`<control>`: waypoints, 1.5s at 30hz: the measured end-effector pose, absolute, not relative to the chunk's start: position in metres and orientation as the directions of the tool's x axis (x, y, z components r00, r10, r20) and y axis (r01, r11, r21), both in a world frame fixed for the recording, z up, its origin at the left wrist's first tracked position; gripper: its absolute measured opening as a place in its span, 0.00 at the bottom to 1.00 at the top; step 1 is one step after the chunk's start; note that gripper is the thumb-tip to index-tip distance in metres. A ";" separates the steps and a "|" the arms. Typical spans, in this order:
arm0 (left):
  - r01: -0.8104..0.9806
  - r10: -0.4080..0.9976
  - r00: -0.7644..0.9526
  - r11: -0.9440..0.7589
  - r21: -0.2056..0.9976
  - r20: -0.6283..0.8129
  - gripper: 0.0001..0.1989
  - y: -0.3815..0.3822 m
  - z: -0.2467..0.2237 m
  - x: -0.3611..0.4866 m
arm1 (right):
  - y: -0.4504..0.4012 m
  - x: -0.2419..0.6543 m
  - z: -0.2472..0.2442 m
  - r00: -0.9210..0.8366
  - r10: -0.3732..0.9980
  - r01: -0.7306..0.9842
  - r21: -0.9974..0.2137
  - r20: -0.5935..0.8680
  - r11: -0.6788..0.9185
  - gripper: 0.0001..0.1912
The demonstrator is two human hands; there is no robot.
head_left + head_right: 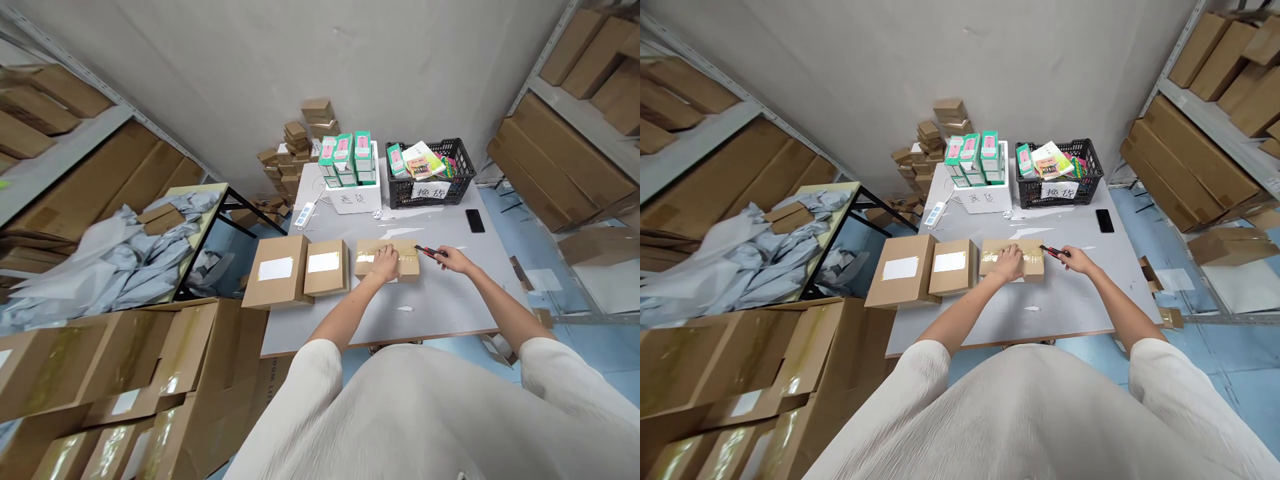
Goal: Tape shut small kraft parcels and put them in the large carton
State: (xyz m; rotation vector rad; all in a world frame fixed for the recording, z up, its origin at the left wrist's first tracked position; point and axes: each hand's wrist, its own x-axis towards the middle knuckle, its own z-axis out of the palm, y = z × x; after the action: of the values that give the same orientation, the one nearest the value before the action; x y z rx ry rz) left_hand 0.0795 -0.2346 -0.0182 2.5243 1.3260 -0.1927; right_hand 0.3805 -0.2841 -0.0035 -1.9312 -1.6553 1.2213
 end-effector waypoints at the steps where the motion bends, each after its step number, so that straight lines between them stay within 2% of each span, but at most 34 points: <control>1: 0.809 0.769 0.588 -0.553 0.198 -0.250 0.37 -0.233 -0.018 0.082 | -0.284 0.382 -0.003 -0.040 0.921 0.655 -0.707 -0.386 -0.268 0.10; 5: 0.766 0.706 0.643 -0.598 0.235 -0.297 0.35 -0.229 -0.022 0.091 | -0.283 0.387 -0.003 -0.074 0.934 0.717 -0.669 -0.350 -0.194 0.14; 14: 0.781 0.704 0.624 -0.579 0.235 -0.339 0.37 -0.228 -0.026 0.101 | -0.267 0.400 -0.012 -0.151 0.936 0.855 -0.518 -0.319 -0.039 0.18; 21: 0.781 0.707 0.624 -0.574 0.247 -0.331 0.35 -0.230 -0.025 0.098 | -0.253 0.408 -0.015 -0.183 0.912 0.904 -0.428 -0.367 0.010 0.18; 29: 0.794 0.722 0.608 -0.550 0.257 -0.330 0.34 -0.234 -0.020 0.098 | -0.229 0.406 -0.024 -0.263 0.884 0.942 -0.302 -0.386 0.149 0.22; 34: 0.796 0.728 0.606 -0.557 0.239 -0.321 0.34 -0.236 -0.019 0.097 | -0.225 0.403 -0.032 -0.291 0.863 0.932 -0.325 -0.412 0.159 0.23; 40: 0.785 0.721 0.619 -0.580 0.217 -0.311 0.35 -0.237 -0.020 0.096 | -0.215 0.393 -0.031 -0.325 0.860 0.931 -0.290 -0.394 0.220 0.24; 45: 0.787 0.724 0.616 -0.573 0.227 -0.309 0.35 -0.238 -0.020 0.095 | -0.205 0.397 -0.024 -0.304 0.825 0.934 -0.321 -0.476 0.159 0.22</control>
State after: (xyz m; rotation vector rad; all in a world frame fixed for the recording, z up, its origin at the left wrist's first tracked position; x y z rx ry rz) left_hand 0.0951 -0.2379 -0.0199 2.5024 1.2152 -0.2583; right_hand 0.3969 -0.2054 -0.0242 -1.9480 -2.5280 0.9557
